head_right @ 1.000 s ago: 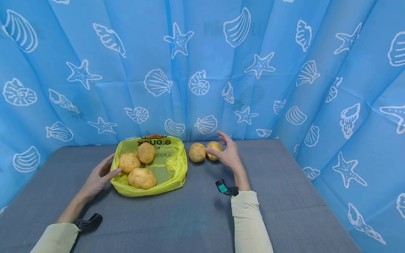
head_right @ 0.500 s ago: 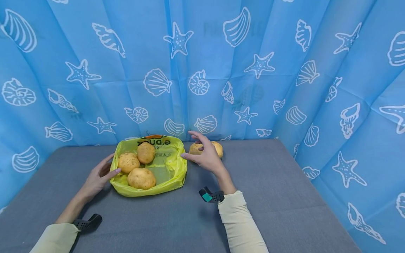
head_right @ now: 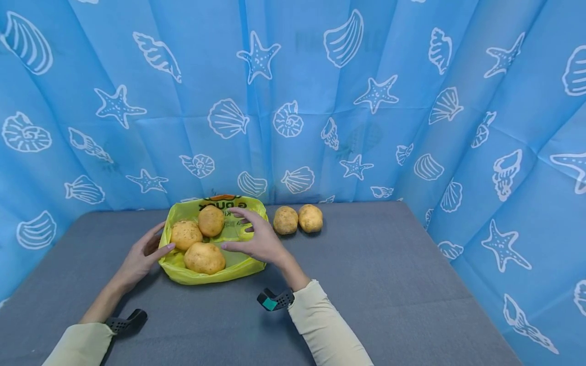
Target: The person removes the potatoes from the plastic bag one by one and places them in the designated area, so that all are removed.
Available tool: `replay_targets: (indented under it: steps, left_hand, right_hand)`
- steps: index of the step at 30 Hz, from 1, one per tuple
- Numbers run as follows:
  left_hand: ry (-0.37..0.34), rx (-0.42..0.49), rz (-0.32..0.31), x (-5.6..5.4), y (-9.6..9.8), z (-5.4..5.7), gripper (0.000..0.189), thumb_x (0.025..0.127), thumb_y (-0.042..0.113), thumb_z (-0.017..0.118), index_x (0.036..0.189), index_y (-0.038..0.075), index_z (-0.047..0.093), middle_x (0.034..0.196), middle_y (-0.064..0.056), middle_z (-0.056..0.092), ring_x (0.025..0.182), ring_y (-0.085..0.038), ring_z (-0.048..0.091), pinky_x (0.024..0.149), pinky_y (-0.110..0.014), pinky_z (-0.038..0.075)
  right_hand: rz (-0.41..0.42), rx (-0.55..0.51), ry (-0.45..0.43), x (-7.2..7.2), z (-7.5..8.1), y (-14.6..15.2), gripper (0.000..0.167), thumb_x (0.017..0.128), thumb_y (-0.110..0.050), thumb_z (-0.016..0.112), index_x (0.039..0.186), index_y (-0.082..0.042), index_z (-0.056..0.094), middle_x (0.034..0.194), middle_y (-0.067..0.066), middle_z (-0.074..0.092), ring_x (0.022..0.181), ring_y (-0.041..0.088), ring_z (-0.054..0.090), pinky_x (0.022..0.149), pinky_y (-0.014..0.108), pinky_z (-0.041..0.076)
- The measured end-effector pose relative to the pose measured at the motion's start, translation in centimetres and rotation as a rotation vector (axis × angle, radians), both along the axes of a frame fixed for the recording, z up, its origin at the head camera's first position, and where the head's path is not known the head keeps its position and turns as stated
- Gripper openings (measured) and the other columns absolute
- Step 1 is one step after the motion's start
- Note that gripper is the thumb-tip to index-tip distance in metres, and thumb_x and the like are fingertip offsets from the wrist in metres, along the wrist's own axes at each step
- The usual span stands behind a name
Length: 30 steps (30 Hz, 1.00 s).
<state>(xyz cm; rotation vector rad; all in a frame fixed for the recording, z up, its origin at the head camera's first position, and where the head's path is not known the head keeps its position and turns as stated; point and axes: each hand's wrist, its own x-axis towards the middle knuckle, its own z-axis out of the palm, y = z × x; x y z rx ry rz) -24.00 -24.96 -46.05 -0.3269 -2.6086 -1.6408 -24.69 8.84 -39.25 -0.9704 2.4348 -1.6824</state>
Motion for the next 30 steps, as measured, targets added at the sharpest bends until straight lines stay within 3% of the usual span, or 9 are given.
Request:
replay_targets:
  steps: [8,14,21,30]
  left_hand:
    - [0.009,-0.008,-0.002,0.0,0.1,0.1,0.074,0.103,0.033,0.062,0.163,0.015,0.022,0.156,-0.029,0.035,0.135,-0.041,0.043,0.092,-0.016,0.04]
    - [0.001,-0.014,-0.002,0.0,0.0,0.1,0.074,0.104,0.034,0.061,0.163,0.016,0.021,0.156,-0.029,0.036,0.135,-0.041,0.044,0.092,-0.016,0.04]
    - [-0.005,-0.026,0.005,0.0,0.0,0.0,0.075,0.103,0.035,0.061,0.163,0.015,0.021,0.155,-0.029,0.036,0.134,-0.041,0.045,0.093,-0.02,0.041]
    - [-0.003,-0.028,0.009,-0.1,0.1,0.0,0.076,0.103,0.035,0.061,0.163,0.014,0.021,0.157,-0.029,0.034,0.136,-0.042,0.042,0.101,-0.041,0.04]
  right_hand:
    - [0.104,-0.001,-0.068,0.4,-2.2,-2.9,0.071,0.093,-0.023,0.076,0.155,-0.01,0.042,0.155,0.008,0.043,0.135,0.035,0.045,0.107,0.054,0.041]
    - [0.119,0.003,-0.08,0.7,-3.6,-4.0,0.068,0.094,-0.018,0.075,0.154,-0.013,0.044,0.155,0.003,0.043,0.136,0.038,0.044,0.107,0.052,0.041]
    - [0.115,0.057,-0.052,0.8,-4.8,-4.6,0.07,0.094,-0.02,0.076,0.155,-0.015,0.043,0.154,0.002,0.045,0.136,0.027,0.047,0.107,0.04,0.042]
    - [0.094,0.128,0.043,1.0,-5.5,-5.2,0.07,0.094,-0.027,0.076,0.156,-0.017,0.043,0.153,0.001,0.046,0.134,0.016,0.047,0.108,0.035,0.039]
